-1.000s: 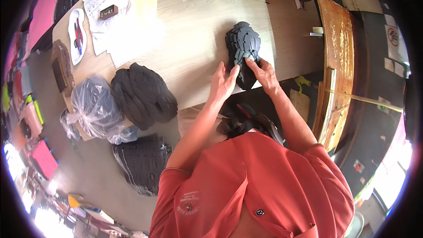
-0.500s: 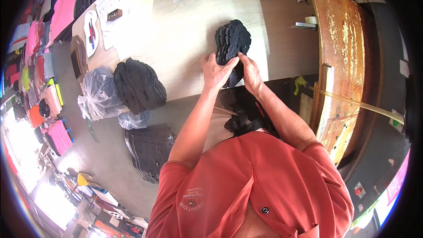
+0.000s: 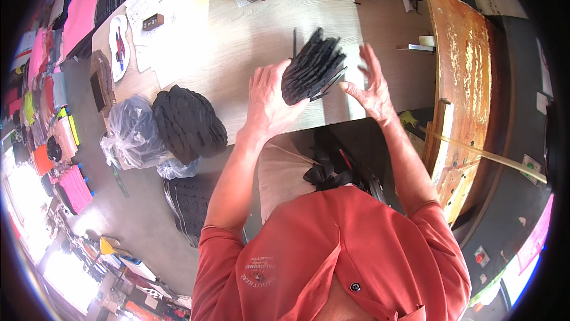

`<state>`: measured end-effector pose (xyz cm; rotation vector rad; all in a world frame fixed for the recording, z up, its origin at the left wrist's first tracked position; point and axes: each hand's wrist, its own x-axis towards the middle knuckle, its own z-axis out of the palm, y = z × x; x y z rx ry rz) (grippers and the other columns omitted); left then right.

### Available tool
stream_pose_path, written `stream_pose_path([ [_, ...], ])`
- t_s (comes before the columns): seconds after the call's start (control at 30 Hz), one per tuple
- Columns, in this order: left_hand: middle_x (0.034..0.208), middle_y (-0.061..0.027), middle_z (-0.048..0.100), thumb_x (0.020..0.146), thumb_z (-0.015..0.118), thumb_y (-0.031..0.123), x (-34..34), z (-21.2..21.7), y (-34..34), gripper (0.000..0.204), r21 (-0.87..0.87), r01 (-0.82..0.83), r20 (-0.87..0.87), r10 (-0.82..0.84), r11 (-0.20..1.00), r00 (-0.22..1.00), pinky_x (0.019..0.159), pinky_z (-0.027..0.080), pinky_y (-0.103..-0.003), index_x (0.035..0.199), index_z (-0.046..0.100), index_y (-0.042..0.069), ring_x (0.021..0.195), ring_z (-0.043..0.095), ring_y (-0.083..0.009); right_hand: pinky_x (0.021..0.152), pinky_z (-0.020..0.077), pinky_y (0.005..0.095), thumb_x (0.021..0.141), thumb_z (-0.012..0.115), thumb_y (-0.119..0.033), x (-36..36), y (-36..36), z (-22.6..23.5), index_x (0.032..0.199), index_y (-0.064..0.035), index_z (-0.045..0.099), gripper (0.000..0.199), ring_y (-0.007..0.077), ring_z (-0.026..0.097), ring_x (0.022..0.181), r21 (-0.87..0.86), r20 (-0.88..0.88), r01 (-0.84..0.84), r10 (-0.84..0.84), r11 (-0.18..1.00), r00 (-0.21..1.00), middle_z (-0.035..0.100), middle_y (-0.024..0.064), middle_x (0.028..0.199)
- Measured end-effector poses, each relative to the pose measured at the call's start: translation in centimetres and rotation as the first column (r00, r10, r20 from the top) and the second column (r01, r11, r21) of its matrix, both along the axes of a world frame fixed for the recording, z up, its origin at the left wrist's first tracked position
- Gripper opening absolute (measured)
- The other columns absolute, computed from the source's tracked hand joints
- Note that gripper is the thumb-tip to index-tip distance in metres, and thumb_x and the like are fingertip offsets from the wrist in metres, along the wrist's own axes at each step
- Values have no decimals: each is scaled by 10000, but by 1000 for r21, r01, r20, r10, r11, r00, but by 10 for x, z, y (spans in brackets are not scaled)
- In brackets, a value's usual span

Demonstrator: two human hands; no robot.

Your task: The person presses black rubber pieces into a metal mold on a press machine, then removes the molded parts and places them on a table. They then use a green-handled tool to scrape and trim the edges of the molded rubber parts.

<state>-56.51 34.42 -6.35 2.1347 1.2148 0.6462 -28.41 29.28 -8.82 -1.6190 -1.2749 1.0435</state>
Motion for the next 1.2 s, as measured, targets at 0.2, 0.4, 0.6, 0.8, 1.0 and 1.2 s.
stream_pose_path([
  [0.2, 1470, -149, 535, 745, 903, 241, 6, -28, 22, 942, -127, 117, -254, -147, 985, 956, 1147, 393, -523, 1555, 438, 120, 1345, 496, -369, 1270, 356, 449, 639, 1024, -303, 0, 59, -27, 1693, -80, 215, 1347, 356, 423, 1518, -180, 242, -494, 525, 850, 816, 438, 185, 1637],
  [0.4, 1488, -129, 479, 680, 954, 315, 7, -44, 19, 1055, -38, 120, -232, -126, 992, 965, 1148, 379, -533, 1581, 431, 150, 1367, 458, -368, 1261, 376, 447, 601, 1036, -252, 5, 53, -51, 1696, -94, 206, 1382, 363, 413, 1511, -52, 245, -425, 424, 904, 872, 395, 189, 1654],
  [0.6, 1516, -134, 439, 633, 983, 341, 10, -40, 16, 1156, 27, 143, -247, -132, 989, 960, 1192, 349, -540, 1611, 403, 133, 1411, 416, -385, 1332, 249, 478, 571, 1040, -214, -13, 43, -55, 1716, -112, 73, 1502, 417, 185, 1619, 17, 78, -377, 374, 926, 924, 162, 249, 1745],
  [0.8, 1493, -123, 482, 684, 961, 302, 9, -47, 15, 1094, -22, 145, -263, -146, 989, 954, 1131, 393, -524, 1611, 409, 119, 1347, 484, -361, 1306, 278, 497, 534, 1047, -247, -22, 46, -56, 1708, -95, 123, 1502, 448, 226, 1600, 133, 277, -428, 381, 894, 882, 192, 251, 1736],
  [1.0, 1468, -122, 518, 726, 938, 266, 6, -41, 20, 1051, 16, 181, -276, -170, 983, 946, 1080, 423, -508, 1619, 402, 118, 1294, 527, -346, 1179, 464, 489, 615, 1004, -222, -19, 65, -28, 1531, -93, 493, 1056, 441, 508, 1384, -41, 319, -522, 506, 852, 801, 535, 213, 1489],
  [1.2, 1475, -157, 502, 706, 952, 299, -3, -44, 25, 1110, 21, 154, -165, -149, 988, 975, 1134, 397, -528, 1628, 368, 97, 1312, 510, -374, 1054, 527, 489, 630, 993, -219, -26, 48, -38, 1462, -53, 529, 968, 414, 600, 1226, 103, 456, -443, 353, 891, 817, 612, 188, 1317],
])
